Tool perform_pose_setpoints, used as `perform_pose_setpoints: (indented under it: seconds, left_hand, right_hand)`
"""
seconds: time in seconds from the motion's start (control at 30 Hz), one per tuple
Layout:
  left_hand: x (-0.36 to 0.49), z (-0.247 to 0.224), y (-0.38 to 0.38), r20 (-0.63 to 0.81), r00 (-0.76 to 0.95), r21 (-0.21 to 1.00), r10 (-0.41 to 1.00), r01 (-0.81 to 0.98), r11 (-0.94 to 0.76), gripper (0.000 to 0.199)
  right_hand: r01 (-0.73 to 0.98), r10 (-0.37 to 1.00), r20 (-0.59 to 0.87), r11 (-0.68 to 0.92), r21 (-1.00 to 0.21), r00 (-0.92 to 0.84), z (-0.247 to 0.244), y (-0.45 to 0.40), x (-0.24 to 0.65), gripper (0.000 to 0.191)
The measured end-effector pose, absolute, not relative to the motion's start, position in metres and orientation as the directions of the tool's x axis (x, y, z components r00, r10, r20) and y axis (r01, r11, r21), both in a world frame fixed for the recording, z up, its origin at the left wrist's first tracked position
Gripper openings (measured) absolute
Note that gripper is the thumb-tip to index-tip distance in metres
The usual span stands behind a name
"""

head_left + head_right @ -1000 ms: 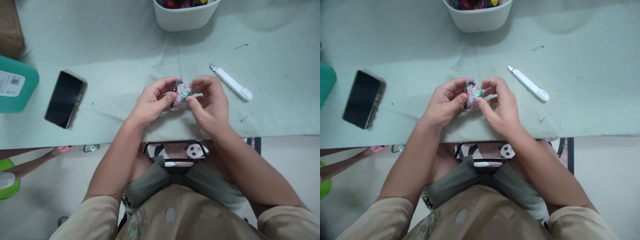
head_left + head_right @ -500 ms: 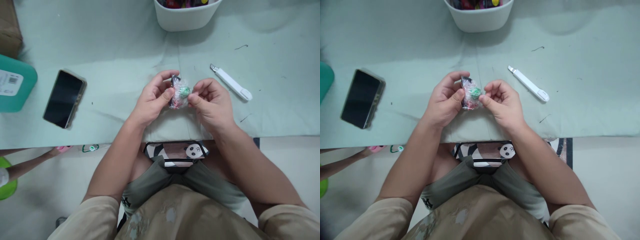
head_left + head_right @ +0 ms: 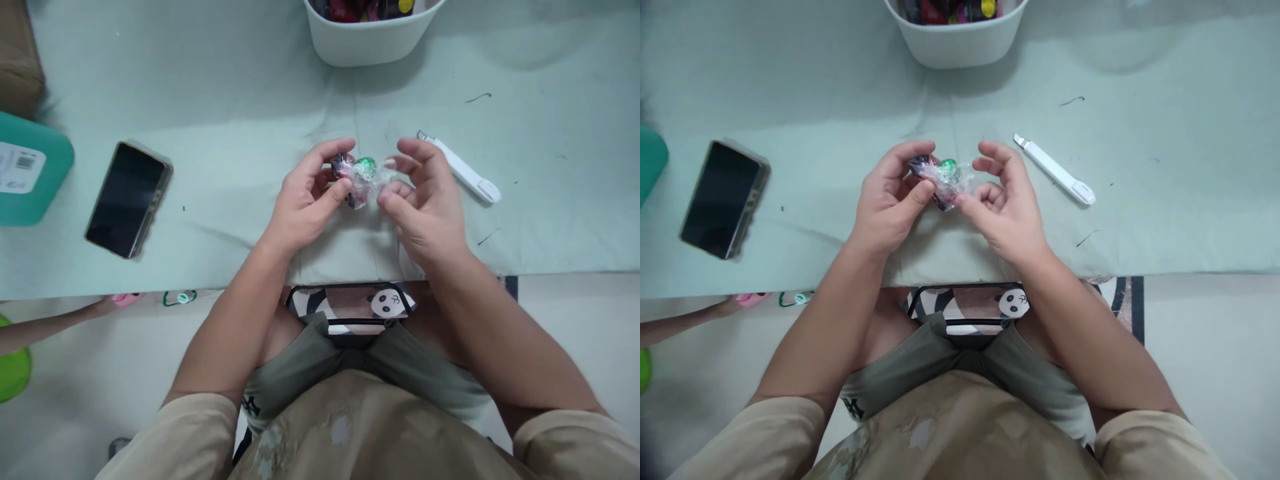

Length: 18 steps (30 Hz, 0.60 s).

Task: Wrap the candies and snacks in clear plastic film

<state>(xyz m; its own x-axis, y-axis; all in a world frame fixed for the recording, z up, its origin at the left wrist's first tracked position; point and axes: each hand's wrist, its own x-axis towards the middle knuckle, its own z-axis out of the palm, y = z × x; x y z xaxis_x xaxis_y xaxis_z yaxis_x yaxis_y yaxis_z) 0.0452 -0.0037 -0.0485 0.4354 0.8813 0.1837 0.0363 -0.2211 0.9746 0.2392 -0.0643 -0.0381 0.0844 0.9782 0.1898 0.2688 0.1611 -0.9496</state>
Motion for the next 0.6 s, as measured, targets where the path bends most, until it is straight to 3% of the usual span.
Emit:
perform_pose_setpoints:
  seconds: [0.17, 0.37, 0.5, 0.6]
  left_hand:
    - [0.043, -0.050, -0.002, 0.211, 0.406, 0.965, 0.889, 0.060, -0.257, 0.049]
    - [0.053, -0.055, -0.005, 0.261, 0.262, 0.962, 0.929, 0.015, -0.274, 0.050]
    - [0.061, -0.050, -0.015, 0.260, 0.266, 0.965, 0.928, -0.117, -0.237, 0.049]
    - [0.064, -0.041, -0.023, 0.180, 0.329, 0.981, 0.927, -0.135, -0.142, 0.055]
  right_hand:
    - [0.370, 0.972, 0.226, 0.187, -0.910, 0.065, -0.027, -0.066, 0.235, 0.020]
    - [0.424, 0.873, 0.488, 0.436, -0.794, 0.017, -0.014, -0.071, 0.231, 0.020]
    - [0.348, 0.919, 0.386, 0.335, -0.876, 0.087, -0.020, -0.071, 0.228, 0.034]
    - [0.325, 0.947, 0.264, 0.195, -0.925, 0.184, -0.029, -0.067, 0.226, 0.032]
